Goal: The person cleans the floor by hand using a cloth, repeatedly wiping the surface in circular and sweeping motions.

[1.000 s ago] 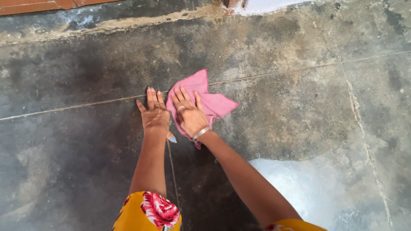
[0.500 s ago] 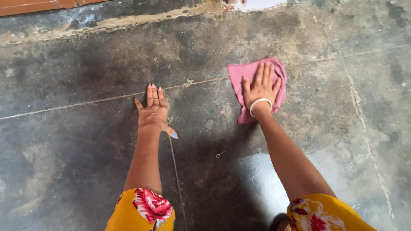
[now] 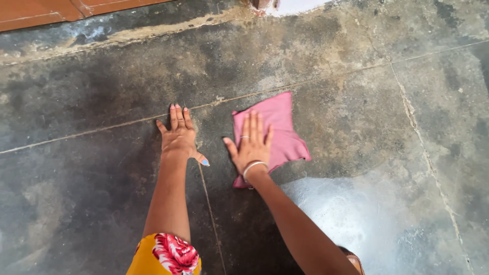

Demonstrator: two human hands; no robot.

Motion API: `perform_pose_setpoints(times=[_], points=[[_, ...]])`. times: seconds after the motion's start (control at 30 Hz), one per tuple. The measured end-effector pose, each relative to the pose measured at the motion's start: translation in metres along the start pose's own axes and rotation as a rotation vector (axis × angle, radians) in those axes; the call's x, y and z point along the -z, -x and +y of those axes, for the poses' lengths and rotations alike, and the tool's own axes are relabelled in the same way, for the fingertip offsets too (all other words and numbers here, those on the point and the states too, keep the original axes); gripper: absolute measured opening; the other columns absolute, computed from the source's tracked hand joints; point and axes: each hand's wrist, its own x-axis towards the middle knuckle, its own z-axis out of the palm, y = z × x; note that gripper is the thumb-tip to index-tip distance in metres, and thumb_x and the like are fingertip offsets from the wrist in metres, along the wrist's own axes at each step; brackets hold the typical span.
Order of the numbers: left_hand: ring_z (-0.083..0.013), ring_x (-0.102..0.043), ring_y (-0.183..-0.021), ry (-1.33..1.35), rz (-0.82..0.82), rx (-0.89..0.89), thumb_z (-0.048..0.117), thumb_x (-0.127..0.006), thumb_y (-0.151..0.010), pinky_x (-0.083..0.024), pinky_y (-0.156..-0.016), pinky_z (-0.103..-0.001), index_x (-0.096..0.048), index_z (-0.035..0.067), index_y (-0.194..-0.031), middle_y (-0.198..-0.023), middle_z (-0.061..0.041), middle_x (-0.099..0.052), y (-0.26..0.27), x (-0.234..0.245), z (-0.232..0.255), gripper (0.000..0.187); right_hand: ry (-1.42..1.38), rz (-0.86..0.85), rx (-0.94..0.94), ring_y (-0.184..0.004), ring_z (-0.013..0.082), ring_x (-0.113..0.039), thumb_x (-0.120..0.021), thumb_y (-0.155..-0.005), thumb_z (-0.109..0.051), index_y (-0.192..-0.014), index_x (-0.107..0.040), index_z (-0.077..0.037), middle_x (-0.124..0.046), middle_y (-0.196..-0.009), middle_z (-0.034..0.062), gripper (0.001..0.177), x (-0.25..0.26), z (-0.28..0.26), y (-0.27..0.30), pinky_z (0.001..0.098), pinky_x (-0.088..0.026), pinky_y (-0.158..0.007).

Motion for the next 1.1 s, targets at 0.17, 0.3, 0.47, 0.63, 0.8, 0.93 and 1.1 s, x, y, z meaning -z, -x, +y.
perform_pose_setpoints(times=[0.17, 0.3, 0.47, 0.63, 0.8, 0.93, 1.1], points=[[-0.0242, 0.007, -0.160, 0.238, 0.160, 0.009, 0.065, -0.091, -0.059, -0.014, -0.125, -0.063, -0.006, 0.006, -0.162, -0.172, -0.009, 0.010, -0.004, 0.000, -0.012, 0.146, -0.074, 0.231, 0.255, -0.158, 0.0222, -0.016, -0.042, -0.105, -0.046, -0.161, -0.031, -0.007, -0.026, -0.170, 0.0091, 0.069, -0.037, -0.020, 0.003, 0.0495, -0.005, -0.128], [-0.0245, -0.008, -0.160, 0.242, 0.411, -0.166, 0.044, -0.086, -0.075, -0.028, -0.120, -0.059, -0.022, 0.023, -0.165, -0.179, -0.006, 0.004, -0.001, 0.001, -0.024, 0.113, -0.380, 0.320, 0.424, -0.149, 0.0237, -0.046, -0.048, -0.107, -0.023, -0.147, -0.056, -0.015, -0.058, -0.153, 0.0072, 0.043, -0.071, -0.003, -0.008, 0.0478, -0.024, -0.126], [-0.0240, -0.004, -0.156, 0.506, 0.175, -0.271, 0.042, -0.093, -0.060, -0.023, -0.122, -0.055, -0.019, 0.033, -0.161, -0.171, -0.002, 0.003, 0.027, 0.023, 0.003, 0.126, -1.790, -0.263, -0.017, -0.106, 0.0249, -0.070, -0.060, -0.108, -0.025, -0.123, -0.066, 0.003, -0.072, -0.114, 0.0166, 0.032, -0.041, 0.027, -0.038, 0.0408, -0.056, -0.099], [-0.0303, -0.048, -0.132, 0.689, 0.253, -0.421, 0.043, -0.088, -0.077, -0.041, -0.107, -0.045, -0.069, 0.012, -0.125, -0.136, -0.015, -0.061, 0.021, 0.039, 0.009, 0.060, -2.091, -0.395, -0.048, -0.097, 0.0190, -0.070, -0.065, -0.095, -0.034, -0.119, -0.063, 0.001, -0.072, -0.110, 0.0106, 0.042, 0.052, 0.037, -0.034, 0.0356, -0.058, -0.086], [-0.0129, -0.074, -0.074, 0.904, 0.312, -0.612, 0.032, -0.076, -0.081, -0.054, -0.073, -0.034, -0.079, 0.010, -0.100, -0.080, -0.008, -0.080, 0.033, 0.062, 0.006, 0.029, -1.449, 0.102, 0.248, -0.090, 0.0105, -0.065, -0.085, -0.085, -0.013, -0.118, -0.063, 0.001, -0.071, -0.101, 0.0036, 0.042, 0.077, 0.040, -0.049, 0.0279, -0.056, -0.081], [-0.0190, -0.068, -0.073, 0.801, 0.393, -0.483, 0.036, -0.077, -0.087, -0.050, -0.068, -0.041, -0.075, 0.005, -0.100, -0.080, -0.013, -0.074, 0.044, 0.077, 0.018, 0.033, -1.434, 0.245, 0.094, -0.084, 0.0090, -0.065, -0.078, -0.094, -0.021, -0.110, -0.073, -0.003, -0.073, -0.094, 0.0003, 0.024, 0.081, 0.054, -0.056, 0.0260, -0.054, -0.078], [-0.0205, -0.067, -0.077, 0.736, 0.168, -0.563, 0.037, -0.084, -0.083, -0.052, -0.069, -0.041, -0.079, -0.001, -0.104, -0.086, -0.014, -0.077, 0.043, 0.091, 0.025, 0.044, -0.884, 0.425, -0.115, -0.080, 0.0117, -0.070, -0.071, -0.098, -0.030, -0.106, -0.079, -0.006, -0.076, -0.088, 0.0070, 0.026, 0.093, 0.082, -0.045, 0.0283, -0.052, -0.072]])
